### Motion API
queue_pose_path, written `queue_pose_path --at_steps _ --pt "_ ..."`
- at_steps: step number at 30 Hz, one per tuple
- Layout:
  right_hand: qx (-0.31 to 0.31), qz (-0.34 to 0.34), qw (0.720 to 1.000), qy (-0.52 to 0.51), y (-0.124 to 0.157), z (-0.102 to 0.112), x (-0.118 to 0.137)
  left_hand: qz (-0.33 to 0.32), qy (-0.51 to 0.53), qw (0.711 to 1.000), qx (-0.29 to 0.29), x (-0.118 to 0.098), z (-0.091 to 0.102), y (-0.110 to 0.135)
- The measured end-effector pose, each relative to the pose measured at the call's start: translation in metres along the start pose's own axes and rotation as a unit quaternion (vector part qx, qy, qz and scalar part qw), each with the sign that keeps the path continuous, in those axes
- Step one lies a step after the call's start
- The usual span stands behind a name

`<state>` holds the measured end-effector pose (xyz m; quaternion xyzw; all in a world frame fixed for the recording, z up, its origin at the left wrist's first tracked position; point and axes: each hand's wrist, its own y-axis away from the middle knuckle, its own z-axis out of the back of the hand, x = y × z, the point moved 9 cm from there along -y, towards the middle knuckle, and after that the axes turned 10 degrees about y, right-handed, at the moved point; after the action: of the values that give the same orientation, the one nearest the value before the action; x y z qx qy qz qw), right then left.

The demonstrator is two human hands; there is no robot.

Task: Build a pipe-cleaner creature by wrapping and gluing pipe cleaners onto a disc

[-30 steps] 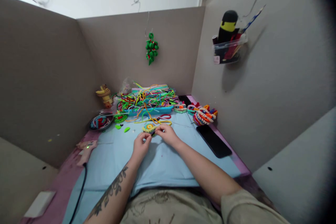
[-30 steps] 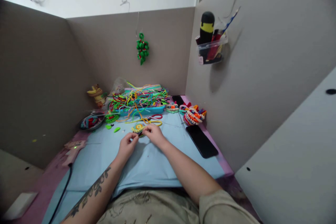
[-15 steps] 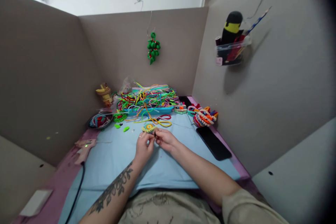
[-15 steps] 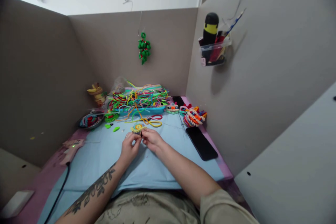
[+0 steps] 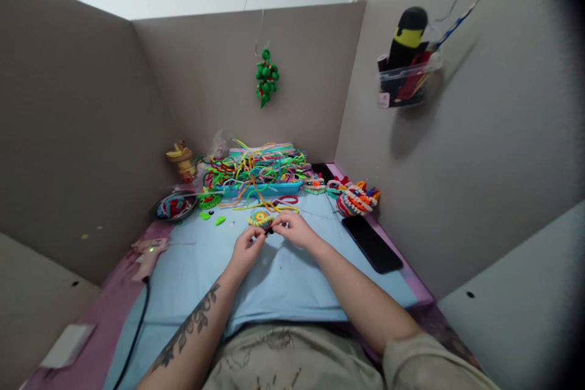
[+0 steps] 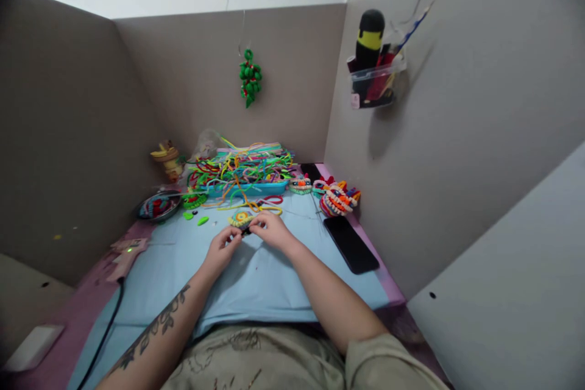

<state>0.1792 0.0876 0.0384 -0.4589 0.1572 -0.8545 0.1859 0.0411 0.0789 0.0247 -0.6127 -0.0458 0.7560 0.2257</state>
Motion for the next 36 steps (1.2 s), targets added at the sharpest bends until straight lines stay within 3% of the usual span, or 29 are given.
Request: queue_pose_path --at_steps 3,9,12,18,26,36 --pt "-0.020 -0.025 0.999 -0.010 0.001 -0.002 -0.004 0.023 0.049 0.998 -0.032 0.009 0.003 -0.001" --pt "-0.058 -0.108 0.979 -0.164 0.005 -0.020 -0.017 0.116 0.152 0.979 -0.071 0.038 0.001 -0.002" --pt "-0.064 -0.097 0.983 -0.139 0.006 -0.026 -0.011 0.152 0.148 0.975 -0.072 0.043 0.002 0.000" --pt "-0.076 -0.049 0.994 -0.062 0.008 -0.017 0.003 0.155 0.140 0.975 -0.074 0.031 0.004 0.002" --pt "-0.064 0.036 0.996 -0.056 0.011 -0.011 0.014 0.150 0.147 0.978 -0.020 0.028 -0.003 0.001" --pt "-0.056 0.033 0.996 -0.061 0.011 -0.008 0.017 0.170 0.181 0.968 0.023 0.033 -0.012 0.003"
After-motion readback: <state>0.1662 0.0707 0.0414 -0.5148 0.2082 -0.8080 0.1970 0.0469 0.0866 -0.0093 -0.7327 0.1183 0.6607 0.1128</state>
